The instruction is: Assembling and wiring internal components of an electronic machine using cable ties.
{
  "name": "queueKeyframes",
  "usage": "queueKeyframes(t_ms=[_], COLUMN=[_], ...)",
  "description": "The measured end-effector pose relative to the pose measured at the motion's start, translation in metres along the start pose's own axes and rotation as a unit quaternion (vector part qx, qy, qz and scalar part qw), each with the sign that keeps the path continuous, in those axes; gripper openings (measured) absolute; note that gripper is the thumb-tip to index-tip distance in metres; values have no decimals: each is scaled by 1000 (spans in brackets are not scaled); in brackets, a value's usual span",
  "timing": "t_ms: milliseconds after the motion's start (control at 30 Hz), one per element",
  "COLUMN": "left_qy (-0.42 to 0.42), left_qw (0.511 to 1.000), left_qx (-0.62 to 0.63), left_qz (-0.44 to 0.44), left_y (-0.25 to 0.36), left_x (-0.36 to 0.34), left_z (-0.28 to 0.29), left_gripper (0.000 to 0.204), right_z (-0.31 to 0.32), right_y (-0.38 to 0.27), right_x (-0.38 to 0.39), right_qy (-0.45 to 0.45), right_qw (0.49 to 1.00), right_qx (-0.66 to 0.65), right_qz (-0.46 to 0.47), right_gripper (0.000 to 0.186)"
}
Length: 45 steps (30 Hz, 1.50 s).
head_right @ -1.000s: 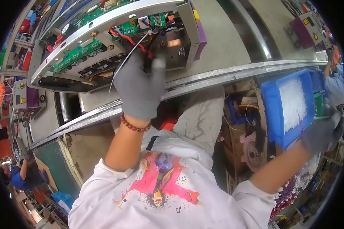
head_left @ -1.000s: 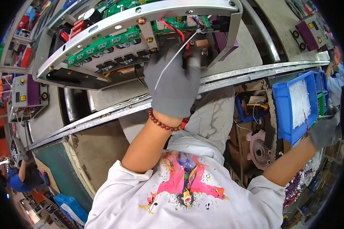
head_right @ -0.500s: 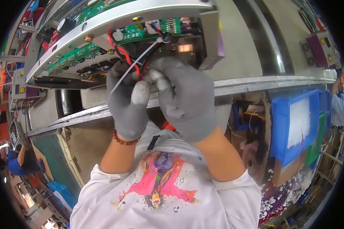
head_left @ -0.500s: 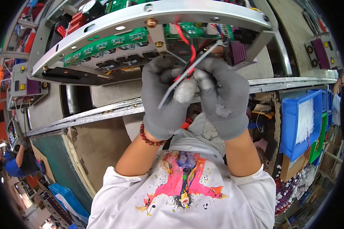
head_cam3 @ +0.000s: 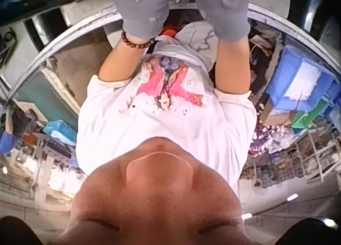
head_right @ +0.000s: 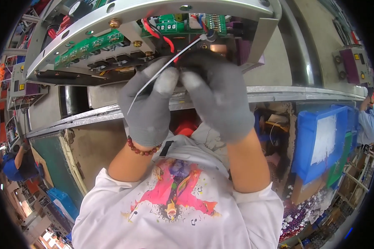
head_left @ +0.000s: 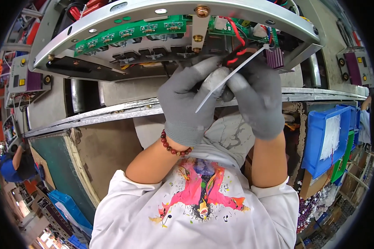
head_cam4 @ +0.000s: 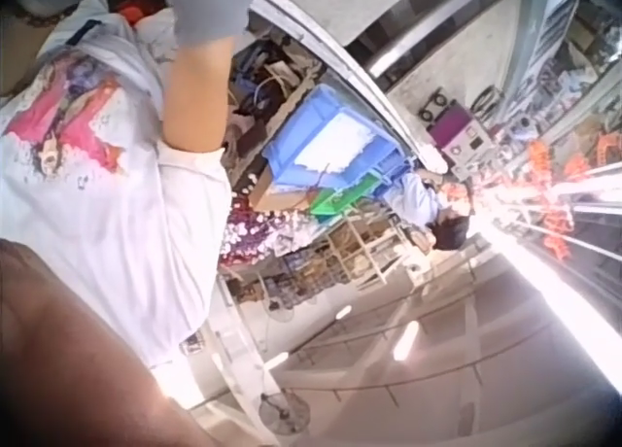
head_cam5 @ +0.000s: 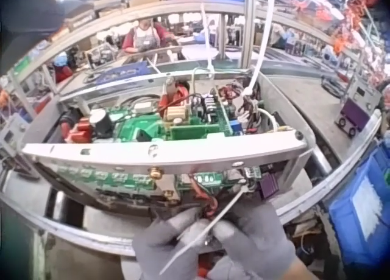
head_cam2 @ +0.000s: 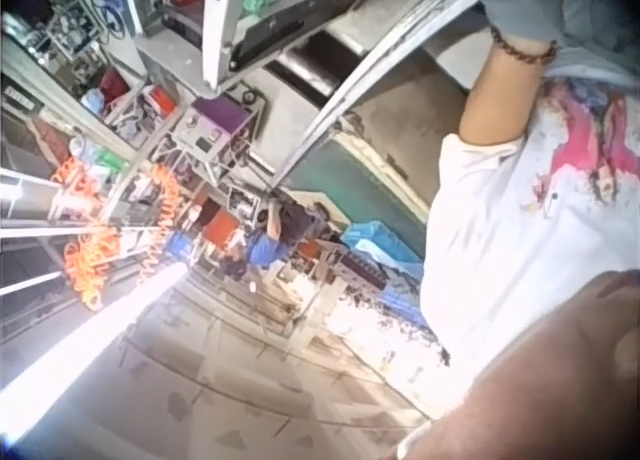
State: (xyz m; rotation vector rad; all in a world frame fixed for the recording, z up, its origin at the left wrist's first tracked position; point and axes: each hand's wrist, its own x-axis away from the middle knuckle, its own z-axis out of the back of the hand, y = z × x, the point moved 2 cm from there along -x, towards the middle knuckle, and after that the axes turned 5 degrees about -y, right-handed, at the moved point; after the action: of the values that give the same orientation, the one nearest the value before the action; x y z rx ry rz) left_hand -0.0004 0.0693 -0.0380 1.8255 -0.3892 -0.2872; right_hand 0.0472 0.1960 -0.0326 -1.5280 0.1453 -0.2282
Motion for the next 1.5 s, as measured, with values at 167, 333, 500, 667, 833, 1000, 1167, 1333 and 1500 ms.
queueKeyframes(t_ms=[167, 333, 500, 667, 833, 1000, 1167, 1333, 1500], left_qy=[35, 10, 3, 4, -12, -56, -70, -28, -14], left_qw=[953, 917, 912, 917, 917, 909, 939, 932, 933], left_qx=[-217, -269, -269, -267, -260, -256, -208, -247, -224], left_qz=[-209, -294, -309, -295, -303, -323, -266, -264, -281], left_y=[-7, -8, -12, -11, -10, -2, 2, -3, -1], left_x=[0, 0, -1, 0, -1, -5, -5, -1, 0], left_z=[7, 11, 12, 13, 13, 17, 20, 14, 13], left_gripper=[22, 24, 27, 29, 28, 27, 19, 19, 21], right_z=[25, 9, 9, 6, 3, -1, -4, -23, -40], right_y=[-17, -22, -26, -30, -25, -24, -26, -15, -19], right_x=[38, 31, 22, 19, 17, 9, 6, 26, 15], right_qy=[-115, -78, -71, -47, -15, 30, 47, 195, 216], right_qw=[990, 972, 954, 956, 965, 968, 962, 885, 844], right_qx=[-23, 91, 177, 209, 216, 225, 220, 271, 301], right_qz=[76, 200, 231, 199, 151, 107, 154, 325, 388], right_gripper=[32, 19, 9, 3, 6, 9, 14, 35, 22])
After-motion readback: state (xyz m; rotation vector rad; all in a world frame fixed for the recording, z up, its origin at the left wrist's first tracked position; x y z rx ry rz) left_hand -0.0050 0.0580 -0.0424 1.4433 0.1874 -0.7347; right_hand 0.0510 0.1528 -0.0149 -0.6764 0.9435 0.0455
